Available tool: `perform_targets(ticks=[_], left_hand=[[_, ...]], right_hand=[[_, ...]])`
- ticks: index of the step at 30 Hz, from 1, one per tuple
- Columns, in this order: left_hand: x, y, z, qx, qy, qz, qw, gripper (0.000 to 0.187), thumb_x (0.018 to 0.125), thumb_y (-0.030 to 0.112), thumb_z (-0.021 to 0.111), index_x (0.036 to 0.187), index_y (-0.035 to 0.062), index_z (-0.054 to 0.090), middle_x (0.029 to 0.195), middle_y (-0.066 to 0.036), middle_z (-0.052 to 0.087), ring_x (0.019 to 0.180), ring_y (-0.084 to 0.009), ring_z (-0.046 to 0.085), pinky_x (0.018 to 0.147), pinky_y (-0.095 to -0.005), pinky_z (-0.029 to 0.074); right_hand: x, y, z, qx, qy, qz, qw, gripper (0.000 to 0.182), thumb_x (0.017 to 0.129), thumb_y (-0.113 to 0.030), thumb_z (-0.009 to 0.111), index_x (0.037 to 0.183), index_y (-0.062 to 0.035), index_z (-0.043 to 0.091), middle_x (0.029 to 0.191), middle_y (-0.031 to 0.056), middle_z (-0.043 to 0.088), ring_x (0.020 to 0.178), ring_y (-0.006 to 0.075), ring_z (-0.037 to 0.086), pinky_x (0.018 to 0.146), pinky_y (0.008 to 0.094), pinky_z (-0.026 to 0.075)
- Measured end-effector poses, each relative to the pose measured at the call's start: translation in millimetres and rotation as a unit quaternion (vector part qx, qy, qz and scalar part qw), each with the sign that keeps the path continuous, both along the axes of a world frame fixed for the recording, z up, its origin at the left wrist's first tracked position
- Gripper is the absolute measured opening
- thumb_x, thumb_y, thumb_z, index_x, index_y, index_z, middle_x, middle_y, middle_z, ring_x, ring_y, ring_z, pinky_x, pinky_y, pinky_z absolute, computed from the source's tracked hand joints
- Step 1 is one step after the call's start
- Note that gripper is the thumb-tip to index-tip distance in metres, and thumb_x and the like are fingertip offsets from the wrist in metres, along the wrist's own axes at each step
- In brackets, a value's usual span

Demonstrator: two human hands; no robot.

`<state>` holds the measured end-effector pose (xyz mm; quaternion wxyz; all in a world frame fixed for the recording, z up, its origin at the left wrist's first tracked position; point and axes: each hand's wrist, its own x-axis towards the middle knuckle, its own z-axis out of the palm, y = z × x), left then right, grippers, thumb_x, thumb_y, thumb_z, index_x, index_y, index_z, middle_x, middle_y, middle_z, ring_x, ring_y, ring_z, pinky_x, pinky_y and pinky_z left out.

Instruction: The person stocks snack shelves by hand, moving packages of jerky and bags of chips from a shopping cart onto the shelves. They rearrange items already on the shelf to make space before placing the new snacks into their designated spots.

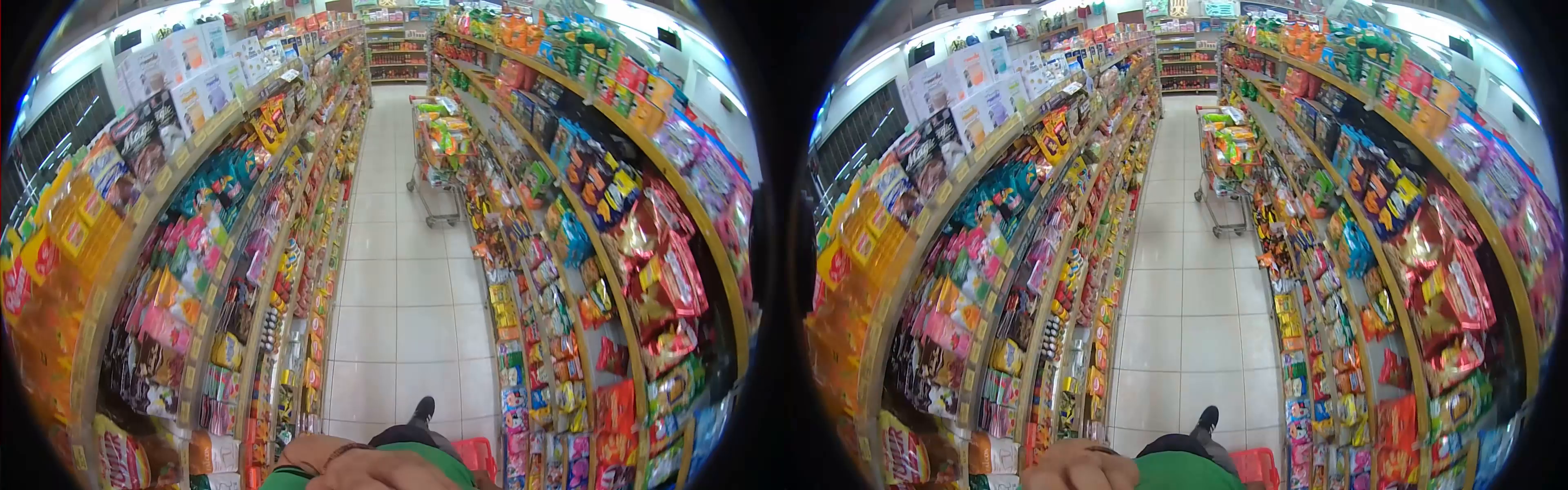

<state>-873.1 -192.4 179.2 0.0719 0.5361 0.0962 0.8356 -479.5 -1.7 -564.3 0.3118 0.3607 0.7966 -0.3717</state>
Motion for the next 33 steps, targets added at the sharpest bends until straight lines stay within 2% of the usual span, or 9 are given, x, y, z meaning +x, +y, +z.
perform_targets(ticks=[2,5,8,9,11,18,24,26,33], left_hand=[[-33.8,35.1,15.5,0.011,0.023,-0.068,0.997,0.052,0.1,0.046,0.057,0.091,-0.0025,0.074,0.104,-0.02,0.068,0.103,-0.0338,0.063,0.088,-0.0409,0.053],[-74.1,79.0,18.4,0.036,0.029,-0.029,0.998,0.054,0.101,0.047,0.053,0.091,-0.0019,0.073,0.103,-0.019,0.068,0.102,-0.0332,0.063,0.088,-0.0391,0.052],[-119.9,132.6,21.9,0.123,0.05,-0.017,0.991,0.057,0.102,0.049,0.051,0.09,-0.0018,0.073,0.098,-0.017,0.068,0.099,-0.0335,0.063,0.088,-0.0392,0.051],[-130.0,139.6,22.5,0.123,0.047,-0.014,0.991,0.057,0.102,0.049,0.051,0.09,-0.0018,0.073,0.098,-0.017,0.068,0.099,-0.0335,0.063,0.088,-0.0392,0.051],[-149.6,148.1,25.2,0.002,-0.057,-0.016,0.998,0.059,0.101,0.05,0.051,0.085,-0.0018,0.073,0.093,-0.017,0.068,0.095,-0.0333,0.063,0.085,-0.0402,0.051],[-292.3,204.9,5.0,-0.002,-0.056,-0.07,0.996,0.061,0.1,0.052,0.052,0.078,-0.0015,0.072,0.091,-0.018,0.068,0.09,-0.0342,0.063,0.079,-0.0413,0.052],[-439.6,258.0,9.0,0.08,0.028,-0.051,0.995,0.06,0.101,0.051,0.051,0.079,-0.001,0.072,0.092,-0.017,0.068,0.091,-0.0319,0.063,0.076,-0.0378,0.053],[-474.1,273.2,16.5,0.071,-0.068,-0.049,0.994,0.059,0.102,0.05,0.051,0.079,-0.0001,0.072,0.092,-0.016,0.068,0.091,-0.03,0.063,0.075,-0.0364,0.052],[-610.4,330.0,17.4,0.074,-0.023,-0.055,0.995,0.057,0.103,0.047,0.05,0.078,0.0014,0.072,0.09,-0.014,0.067,0.092,-0.0294,0.062,0.075,-0.0349,0.053]], right_hand=[[-39.2,14.8,-2.2,-0.007,0.019,-0.007,1.0,0.025,0.09,-0.028,0.061,0.091,-0.0059,0.074,0.087,0.0078,0.073,0.071,0.0182,0.069,0.053,0.0361,0.052],[-133.2,94.9,-13.2,-0.003,0.044,-0.023,0.999,0.018,0.089,-0.02,0.062,0.088,-0.0052,0.072,0.079,0.0093,0.07,0.061,0.0203,0.066,0.048,0.0361,0.05],[-225.9,165.3,75.0,-0.001,0.041,-0.026,0.999,0.013,0.088,-0.014,0.062,0.086,-0.0047,0.071,0.074,0.0103,0.069,0.054,0.0216,0.065,0.044,0.036,0.048],[-280.4,167.4,121.8,-0.121,0.005,-0.358,0.926,0.025,0.09,-0.026,0.061,0.103,-0.0067,0.07,0.095,0.009,0.073,0.078,0.0212,0.071,0.058,0.0367,0.054],[-340.6,201.3,131.7,-0.119,0.086,-0.403,0.903,0.02,0.088,-0.016,0.063,0.104,-0.0064,0.068,0.09,0.0088,0.071,0.073,0.0233,0.07,0.055,0.0389,0.053],[-499.4,285.7,140.0,-0.075,0.151,-0.345,0.924,0.019,0.088,-0.009,0.063,0.107,-0.0074,0.067,0.088,0.0102,0.072,0.064,0.0231,0.069,0.052,0.0403,0.052],[-563.2,293.7,160.0,-0.089,0.03,-0.417,0.904,0.02,0.084,-0.02,0.07,0.1,-0.0075,0.072,0.088,0.0095,0.072,0.076,0.0225,0.067,0.061,0.0459,0.053],[-587.7,299.5,168.3,-0.096,-0.001,-0.398,0.912,0.021,0.09,-0.018,0.065,0.109,-0.009,0.07,0.093,0.0086,0.073,0.073,0.0244,0.069,0.058,0.0403,0.054],[-703.1,348.0,182.9,-0.078,0.002,-0.41,0.909,0.018,0.091,-0.02,0.061,0.103,-0.0118,0.072,0.093,0.0084,0.073,0.071,0.0226,0.067,0.061,0.0413,0.053]])
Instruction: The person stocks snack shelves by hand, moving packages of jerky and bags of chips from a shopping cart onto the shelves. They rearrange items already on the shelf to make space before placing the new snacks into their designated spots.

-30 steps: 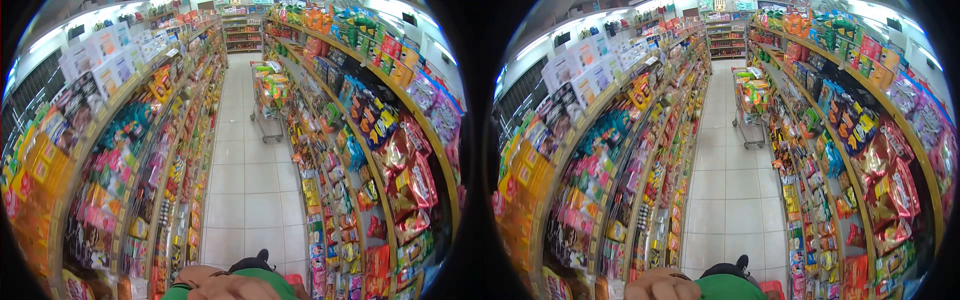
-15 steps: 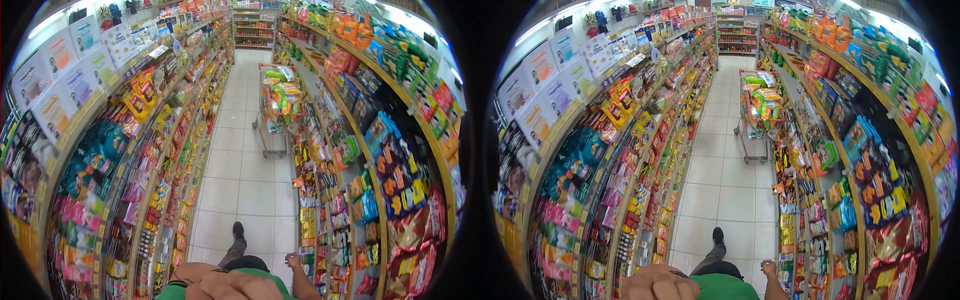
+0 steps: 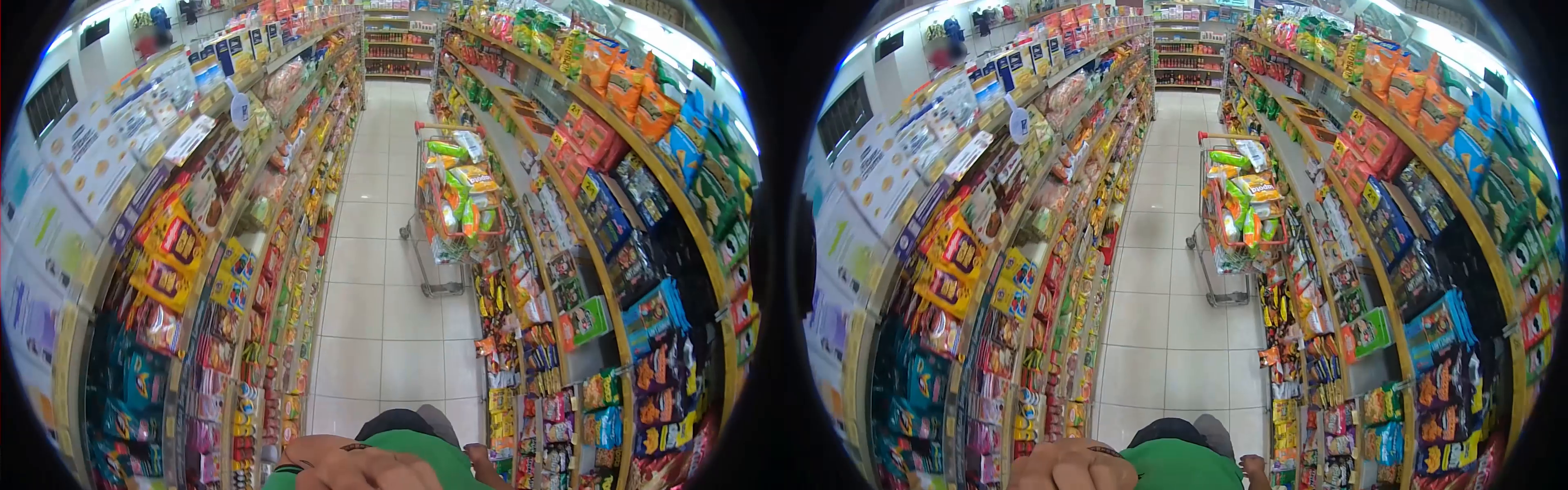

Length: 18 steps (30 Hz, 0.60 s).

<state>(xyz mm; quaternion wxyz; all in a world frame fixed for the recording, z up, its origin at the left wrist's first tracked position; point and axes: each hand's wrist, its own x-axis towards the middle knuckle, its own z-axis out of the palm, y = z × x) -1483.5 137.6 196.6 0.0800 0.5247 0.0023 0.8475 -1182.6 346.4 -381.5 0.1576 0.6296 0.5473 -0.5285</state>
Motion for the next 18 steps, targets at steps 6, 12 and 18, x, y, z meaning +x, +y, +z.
perform_targets(ticks=[6,12,18], left_hand=[[-98.2,46.1,-13.3,-0.031,-0.074,0.018,0.997,0.057,0.103,0.048,0.049,0.077,0.0017,0.07,0.087,-0.014,0.068,0.089,-0.0288,0.063,0.075,-0.0352,0.052],[-212.7,109.1,-15.8,-0.062,0.012,0.04,0.997,0.057,0.103,0.049,0.049,0.079,0.0013,0.07,0.088,-0.014,0.068,0.089,-0.0295,0.063,0.078,-0.0355,0.052],[-307.5,200.9,7.5,-0.062,-0.043,0.082,0.994,0.057,0.103,0.049,0.048,0.081,0.0012,0.072,0.084,-0.014,0.069,0.084,-0.029,0.064,0.077,-0.036,0.051]], right_hand=[[-123.1,61.8,-22.7,-0.018,-0.002,-0.017,1.0,0.018,0.093,-0.02,0.059,0.102,-0.0099,0.071,0.092,0.0095,0.073,0.069,0.0251,0.069,0.06,0.0411,0.053],[-255.1,131.4,-27.7,-0.01,0.023,-0.01,1.0,0.019,0.092,-0.021,0.06,0.101,-0.009,0.072,0.093,0.0087,0.073,0.074,0.0237,0.07,0.054,0.0378,0.053],[-408.4,229.1,-47.5,0.077,-0.003,0.331,0.94,0.022,0.088,-0.027,0.064,0.091,-0.0087,0.076,0.082,0.0068,0.074,0.065,0.0186,0.068,0.055,0.0355,0.057]])
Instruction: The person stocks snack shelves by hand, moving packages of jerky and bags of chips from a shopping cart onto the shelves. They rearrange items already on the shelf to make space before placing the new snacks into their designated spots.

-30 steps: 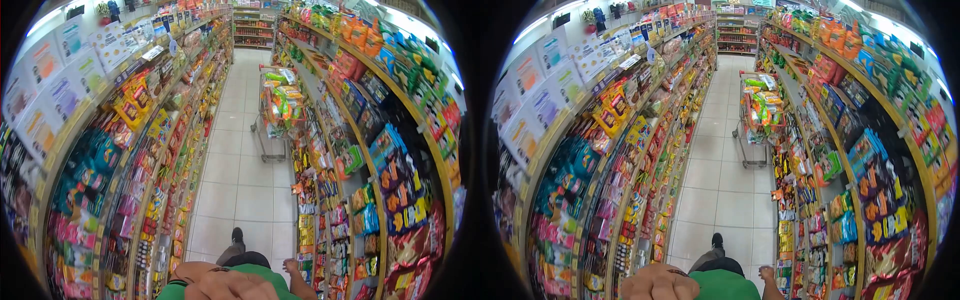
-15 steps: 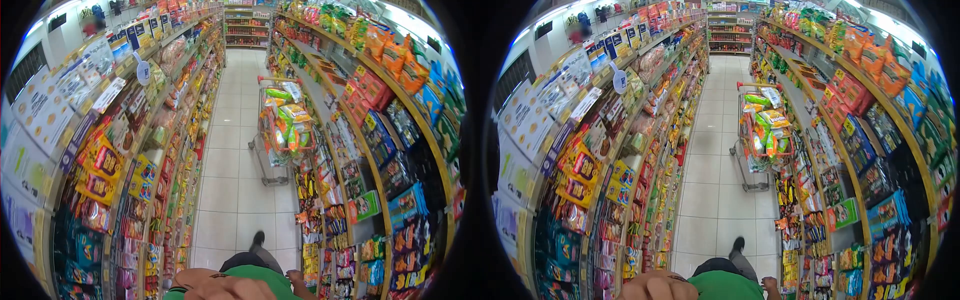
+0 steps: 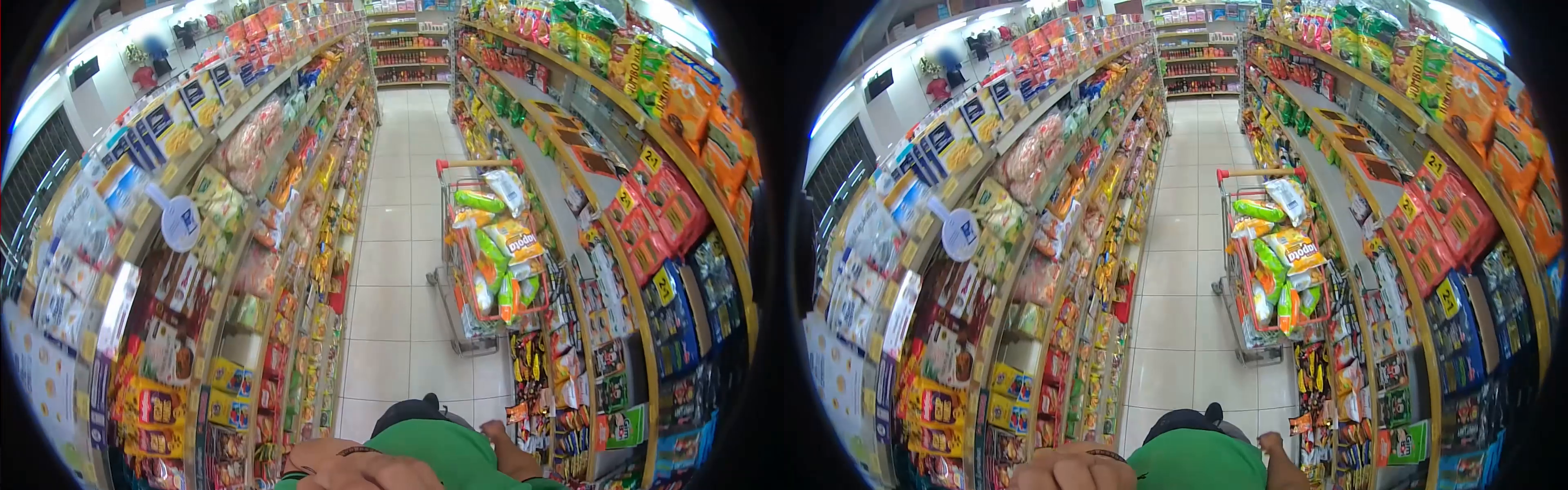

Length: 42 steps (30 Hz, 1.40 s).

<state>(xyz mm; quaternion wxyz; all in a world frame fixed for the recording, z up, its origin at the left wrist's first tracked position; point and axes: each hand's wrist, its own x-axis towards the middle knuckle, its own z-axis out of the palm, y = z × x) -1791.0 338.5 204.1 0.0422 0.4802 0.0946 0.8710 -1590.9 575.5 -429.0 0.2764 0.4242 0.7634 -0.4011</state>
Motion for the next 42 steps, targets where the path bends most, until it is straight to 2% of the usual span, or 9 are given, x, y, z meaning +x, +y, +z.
perform_targets(ticks=[2,6,8,18,21,24,26,33,42], left_hand=[[-46.7,56.5,6.7,0.251,0.094,0.021,0.963,0.057,0.103,0.049,0.048,0.084,0.0007,0.072,0.089,-0.014,0.069,0.087,-0.0291,0.064,0.078,-0.0362,0.051],[-110.5,72.6,-1.3,0.24,0.096,0.018,0.966,0.056,0.103,0.049,0.048,0.087,0.0006,0.072,0.092,-0.014,0.069,0.088,-0.0292,0.063,0.077,-0.0366,0.051],[-138.1,48.9,-4.4,-0.015,0.018,-0.037,0.999,0.055,0.103,0.048,0.048,0.088,0.0011,0.072,0.092,-0.014,0.07,0.087,-0.0291,0.064,0.077,-0.0367,0.051],[-352.7,73.4,-23.4,-0.05,0.008,-0.137,0.989,0.057,0.104,0.049,0.045,0.088,0.0007,0.072,0.093,-0.015,0.069,0.088,-0.0299,0.064,0.079,-0.037,0.05],[-416.3,100.2,-13.2,-0.068,0.038,-0.201,0.977,0.058,0.104,0.049,0.046,0.088,-0.0005,0.072,0.093,-0.016,0.068,0.088,-0.0305,0.064,0.078,-0.0374,0.05],[-456.3,146.9,-8.3,0.224,0.015,-0.135,0.965,0.059,0.104,0.049,0.046,0.088,-0.0014,0.072,0.092,-0.017,0.068,0.087,-0.0309,0.064,0.076,-0.038,0.05],[-493.6,120.7,-9.5,-0.037,0.028,-0.241,0.97,0.059,0.103,0.049,0.046,0.089,-0.002,0.072,0.09,-0.017,0.068,0.086,-0.031,0.063,0.075,-0.038,0.05],[-565.2,189.6,-12.4,-0.035,0.085,-0.364,0.927,0.057,0.104,0.048,0.046,0.087,-0.0014,0.071,0.089,-0.017,0.068,0.084,-0.0306,0.063,0.076,-0.0386,0.051],[-645.6,324.9,-56.2,-0.075,0.242,-0.399,0.881,0.03,0.1,0.028,0.051,0.101,0.002,0.067,0.095,-0.021,0.063,0.074,-0.0384,0.068,0.076,-0.0506,0.057]], right_hand=[[-52.4,42.5,-51.8,-0.036,-0.004,0.001,0.999,0.023,0.087,-0.027,0.064,0.1,-0.0103,0.075,0.089,0.0096,0.074,0.073,0.0218,0.072,0.058,0.0386,0.057],[-175.6,66.3,29.5,-0.053,0.191,-0.258,0.946,0.024,0.08,-0.018,0.073,0.1,-0.0042,0.074,0.083,0.0123,0.074,0.064,0.0199,0.07,0.063,0.0333,0.058],[-221.0,79.3,33.4,-0.039,0.216,-0.242,0.945,0.023,0.081,-0.014,0.071,0.101,-0.0031,0.072,0.082,0.0112,0.073,0.064,0.0197,0.069,0.056,0.0333,0.055],[-260.6,52.7,-41.6,0.015,0.085,-0.101,0.991,0.02,0.08,-0.014,0.07,0.096,-0.0022,0.073,0.079,0.0094,0.073,0.064,0.0204,0.069,0.053,0.0371,0.056],[-292.7,17.4,19.1,-0.07,-0.015,-0.316,0.946,0.014,0.081,-0.013,0.069,0.09,-0.0034,0.073,0.077,0.0088,0.072,0.062,0.0203,0.069,0.054,0.0372,0.056],[-329.1,2.4,30.8,0.032,0.045,-0.411,0.91,0.011,0.083,-0.012,0.066,0.086,-0.0027,0.073,0.078,0.0099,0.073,0.062,0.0198,0.068,0.056,0.036,0.056],[-367.4,3.2,52.9,0.184,0.156,-0.481,0.843,0.011,0.083,-0.01,0.065,0.082,-0.0017,0.072,0.074,0.0089,0.071,0.063,0.019,0.067,0.061,0.035,0.054],[-495.4,84.4,176.0,0.453,0.331,-0.514,0.649,0.054,0.072,-0.01,0.082,0.121,-0.001,0.06,0.109,0.0155,0.064,0.097,0.0254,0.062,0.085,0.037,0.049],[-530.8,137.5,143.5,0.259,0.385,-0.575,0.674,0.032,0.077,-0.012,0.083,0.1,0.005,0.07,0.095,0.0138,0.074,0.087,0.0229,0.071,0.081,0.0344,0.055]])
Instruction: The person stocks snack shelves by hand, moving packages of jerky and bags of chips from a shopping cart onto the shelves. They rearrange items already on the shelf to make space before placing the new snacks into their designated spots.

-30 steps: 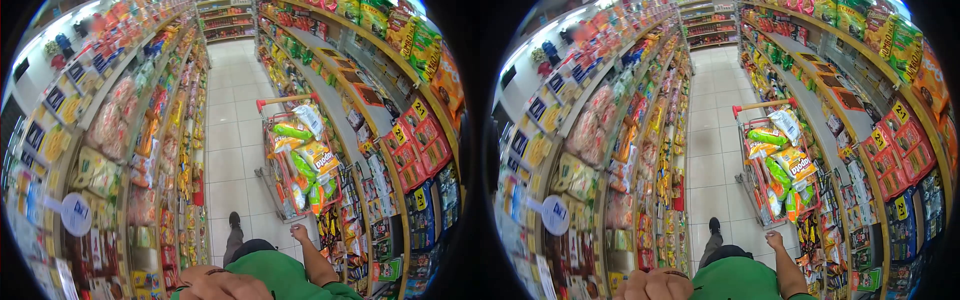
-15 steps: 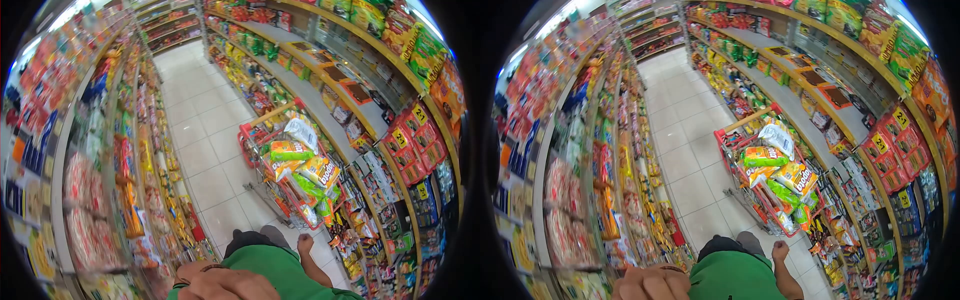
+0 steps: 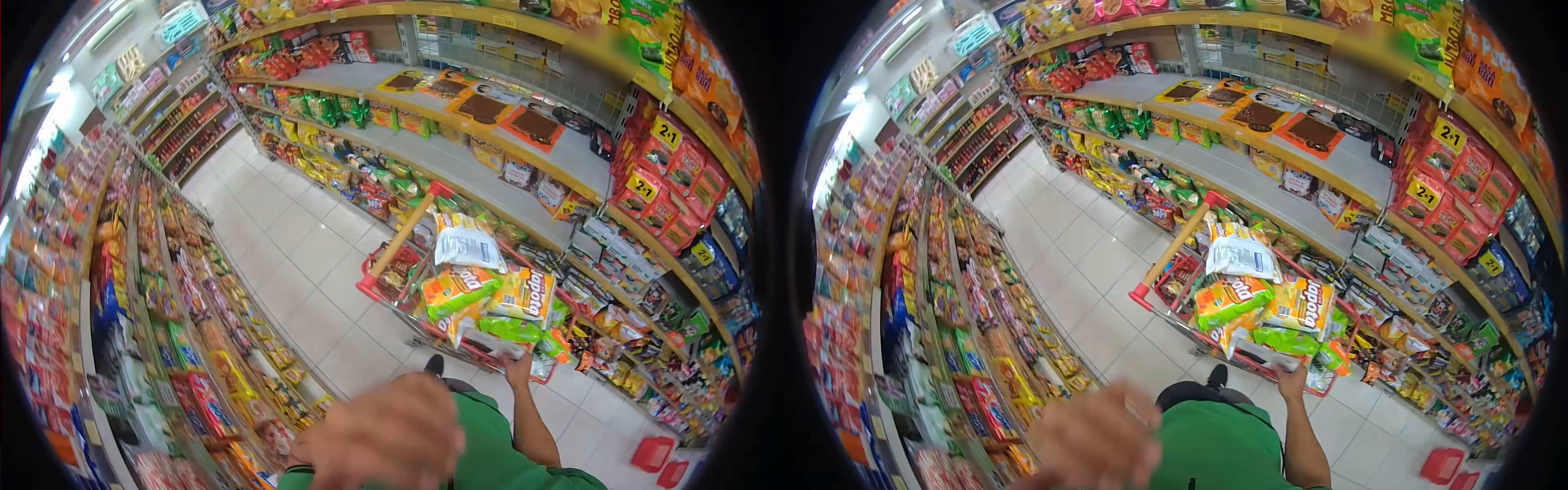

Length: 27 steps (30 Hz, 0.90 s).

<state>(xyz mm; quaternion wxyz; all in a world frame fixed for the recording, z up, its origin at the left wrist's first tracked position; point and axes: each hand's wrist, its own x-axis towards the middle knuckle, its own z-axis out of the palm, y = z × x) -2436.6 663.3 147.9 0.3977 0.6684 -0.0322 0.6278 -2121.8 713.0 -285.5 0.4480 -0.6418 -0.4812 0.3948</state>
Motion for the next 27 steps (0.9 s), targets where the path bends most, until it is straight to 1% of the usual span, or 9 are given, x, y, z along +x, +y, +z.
perform_targets(ticks=[2,5,7,10,12,14,18,20,27], left_hand=[[-18.7,54.9,-18.1,-0.178,0.105,0.163,0.965,0.049,0.1,0.042,0.052,0.109,-0.0043,0.062,0.105,-0.02,0.067,0.095,-0.0287,0.065,0.085,-0.0376,0.051],[-83.4,192.2,-120.2,-0.276,0.245,0.31,0.876,0.033,0.091,0.011,0.061,0.119,-0.0062,0.059,0.114,-0.019,0.065,0.105,-0.0293,0.063,0.095,-0.0383,0.049],[-121.4,260.3,-218.2,-0.249,0.406,0.443,0.76,0.044,0.09,0.016,0.066,0.126,-0.0067,0.055,0.119,-0.023,0.063,0.111,-0.0331,0.063,0.099,-0.0401,0.048],[-174.8,304.7,-343.8,-0.277,0.518,0.378,0.716,0.058,0.093,0.027,0.068,0.136,-0.0054,0.047,0.125,-0.027,0.061,0.12,-0.0361,0.06,0.098,-0.0428,0.051],[-163.2,307.3,-354.1,-0.35,0.542,0.296,0.704,0.058,0.096,0.031,0.066,0.138,-0.0034,0.045,0.131,-0.026,0.059,0.124,-0.0351,0.059,0.094,-0.0431,0.055],[-145.1,299.2,-357.7,-0.667,0.285,0.045,0.687,0.039,0.103,0.025,0.054,0.129,-0.0029,0.047,0.111,-0.023,0.064,0.088,-0.0315,0.072,0.07,-0.0415,0.061],[-147.8,279.9,-377.1,-0.609,0.315,0.087,0.723,0.022,0.105,0.023,0.048,0.119,0.0053,0.046,0.086,-0.012,0.065,0.068,-0.0235,0.069,0.057,-0.0368,0.06],[-145.3,260.1,-377.0,-0.604,0.302,0.095,0.731,0.028,0.106,0.027,0.047,0.123,0.0041,0.048,0.083,-0.009,0.062,0.069,-0.0205,0.068,0.063,-0.0356,0.061],[-122.6,169.0,-371.5,-0.661,0.197,0.046,0.723,0.015,0.107,0.021,0.046,0.114,0.0086,0.041,0.082,-0.007,0.059,0.066,-0.0172,0.063,0.063,-0.0331,0.057]], right_hand=[[10.2,-0.6,-33.7,-0.05,0.033,0.01,0.998,0.029,0.079,-0.012,0.081,0.1,0.0047,0.07,0.093,0.0124,0.074,0.086,0.021,0.07,0.08,0.0343,0.054],[10.9,-13.7,-29.0,-0.077,0.029,-0.015,0.996,0.028,0.081,-0.013,0.08,0.102,0.0035,0.071,0.094,0.0115,0.074,0.086,0.0189,0.069,0.08,0.0335,0.054],[7.7,-20.0,-25.8,-0.077,0.048,-0.031,0.995,0.029,0.082,-0.013,0.08,0.104,0.0028,0.07,0.094,0.0112,0.074,0.085,0.0194,0.069,0.08,0.0333,0.054],[0.4,-26.8,-16.0,-0.078,0.024,-0.035,0.996,0.035,0.081,-0.012,0.08,0.111,0.0012,0.068,0.101,0.0113,0.073,0.09,0.0212,0.069,0.084,0.0333,0.053],[-13.0,-32.3,-4.6,-0.008,-0.019,-0.064,0.998,0.036,0.082,-0.005,0.077,0.116,0.0018,0.066,0.106,0.0114,0.071,0.098,0.0216,0.068,0.089,0.0328,0.052],[-25.3,-42.4,-12.9,-0.018,-0.003,-0.109,0.994,0.047,0.081,-0.002,0.076,0.125,0.0,0.062,0.118,0.0125,0.068,0.109,0.0235,0.065,0.094,0.0345,0.05],[-76.4,-61.7,-10.0,0.002,-0.014,-0.287,0.958,0.07,0.08,0.0,0.075,0.143,-0.0007,0.046,0.127,0.0181,0.062,0.111,0.0248,0.061,0.096,0.0378,0.049],[-116.6,-57.5,-5.1,-0.072,0.002,-0.505,0.86,0.068,0.085,-0.004,0.072,0.146,-0.0017,0.043,0.132,0.0139,0.059,0.117,0.0292,0.058,0.099,0.0364,0.047],[-269.7,-69.8,10.0,-0.165,0.401,-0.527,0.731,0.061,0.096,-0.035,0.062,0.147,-0.0138,0.038,0.106,0.0069,0.061,0.084,0.018,0.059,0.068,0.0335,0.051]])
